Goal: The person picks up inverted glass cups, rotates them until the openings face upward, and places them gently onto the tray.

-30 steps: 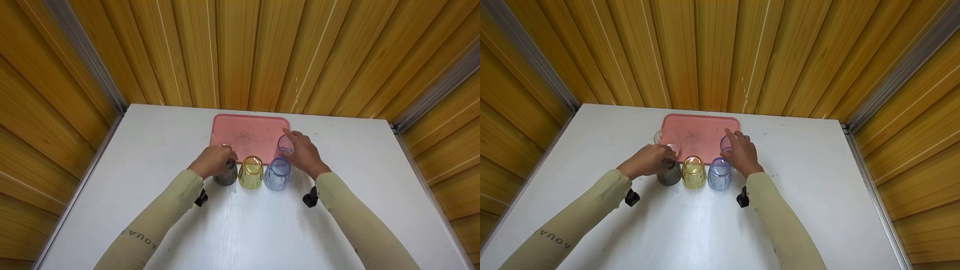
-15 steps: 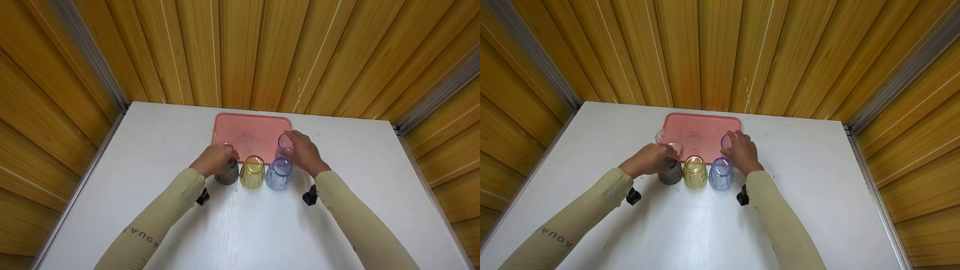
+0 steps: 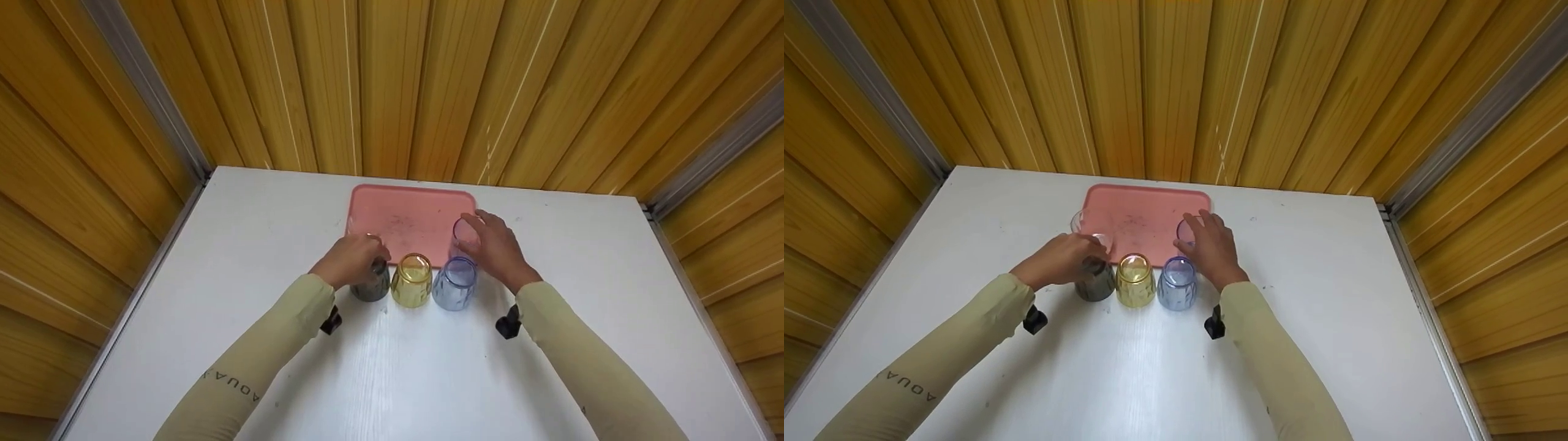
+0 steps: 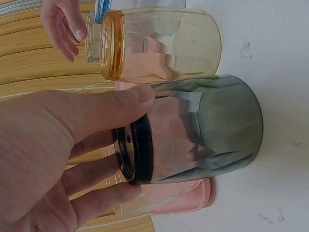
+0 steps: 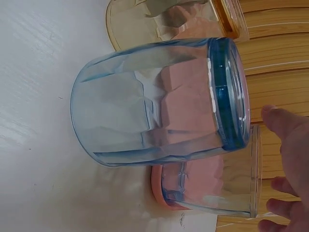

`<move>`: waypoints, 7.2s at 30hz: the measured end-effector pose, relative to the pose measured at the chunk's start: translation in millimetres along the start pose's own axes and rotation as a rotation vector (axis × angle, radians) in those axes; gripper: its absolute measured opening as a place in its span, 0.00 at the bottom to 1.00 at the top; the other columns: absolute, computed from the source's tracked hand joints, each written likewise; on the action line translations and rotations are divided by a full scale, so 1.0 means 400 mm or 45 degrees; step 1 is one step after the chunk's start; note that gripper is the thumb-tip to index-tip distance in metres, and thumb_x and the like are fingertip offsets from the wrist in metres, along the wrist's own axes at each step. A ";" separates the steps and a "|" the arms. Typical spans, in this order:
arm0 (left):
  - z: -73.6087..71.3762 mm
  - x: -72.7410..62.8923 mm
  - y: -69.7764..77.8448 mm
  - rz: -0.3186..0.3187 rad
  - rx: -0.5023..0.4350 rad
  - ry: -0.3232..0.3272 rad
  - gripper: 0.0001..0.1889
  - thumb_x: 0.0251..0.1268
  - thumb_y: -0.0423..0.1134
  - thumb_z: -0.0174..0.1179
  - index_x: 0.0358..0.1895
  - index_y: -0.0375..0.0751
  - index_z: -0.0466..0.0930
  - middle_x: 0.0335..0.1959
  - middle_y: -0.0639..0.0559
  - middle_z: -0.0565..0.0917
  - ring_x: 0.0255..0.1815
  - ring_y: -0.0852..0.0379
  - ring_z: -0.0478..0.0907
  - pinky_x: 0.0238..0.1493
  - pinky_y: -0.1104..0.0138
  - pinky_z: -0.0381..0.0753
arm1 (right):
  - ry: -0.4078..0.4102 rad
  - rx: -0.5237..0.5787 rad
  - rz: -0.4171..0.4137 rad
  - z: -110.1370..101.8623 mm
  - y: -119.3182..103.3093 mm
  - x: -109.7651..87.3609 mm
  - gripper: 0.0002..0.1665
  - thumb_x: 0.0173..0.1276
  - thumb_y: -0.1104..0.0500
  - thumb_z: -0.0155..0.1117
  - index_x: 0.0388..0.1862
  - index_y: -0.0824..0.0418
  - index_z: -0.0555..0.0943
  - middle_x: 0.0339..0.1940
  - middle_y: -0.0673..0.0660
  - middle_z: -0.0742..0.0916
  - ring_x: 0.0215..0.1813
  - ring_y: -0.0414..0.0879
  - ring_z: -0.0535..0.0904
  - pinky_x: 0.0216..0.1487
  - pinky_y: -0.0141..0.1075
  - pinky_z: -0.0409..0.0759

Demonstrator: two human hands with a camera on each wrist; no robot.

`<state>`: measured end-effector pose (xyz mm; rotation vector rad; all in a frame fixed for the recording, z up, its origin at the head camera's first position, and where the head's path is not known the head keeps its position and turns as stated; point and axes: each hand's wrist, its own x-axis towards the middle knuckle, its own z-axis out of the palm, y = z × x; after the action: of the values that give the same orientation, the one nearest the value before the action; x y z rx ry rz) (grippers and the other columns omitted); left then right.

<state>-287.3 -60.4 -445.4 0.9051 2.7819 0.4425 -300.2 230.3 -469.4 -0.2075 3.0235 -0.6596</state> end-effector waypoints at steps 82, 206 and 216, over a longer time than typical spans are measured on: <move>0.011 0.009 -0.004 0.002 -0.001 -0.054 0.20 0.48 0.28 0.71 0.48 0.46 0.87 0.41 0.53 0.86 0.40 0.58 0.80 0.47 0.62 0.84 | -0.291 -0.042 -0.028 0.005 -0.114 -0.109 0.31 0.50 0.64 0.78 0.56 0.58 0.82 0.55 0.59 0.84 0.58 0.56 0.80 0.58 0.48 0.81; -0.122 -0.066 0.049 0.144 0.102 -0.066 0.23 0.47 0.31 0.75 0.50 0.47 0.85 0.49 0.51 0.84 0.46 0.54 0.83 0.52 0.58 0.84 | 0.001 -0.101 -0.325 0.033 -0.134 -0.169 0.42 0.55 0.43 0.74 0.68 0.49 0.71 0.66 0.50 0.76 0.70 0.49 0.69 0.72 0.54 0.65; -0.139 -0.080 0.064 0.174 0.112 -0.051 0.22 0.48 0.32 0.74 0.50 0.47 0.85 0.49 0.51 0.85 0.47 0.54 0.83 0.53 0.57 0.83 | 0.004 -0.009 -0.336 0.044 -0.160 -0.174 0.43 0.53 0.39 0.73 0.67 0.45 0.71 0.63 0.47 0.78 0.67 0.47 0.70 0.69 0.55 0.68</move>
<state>-262.4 -72.3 -382.0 1.1162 2.7321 0.3204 -222.3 175.0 -458.1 -0.6142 3.0295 -0.6644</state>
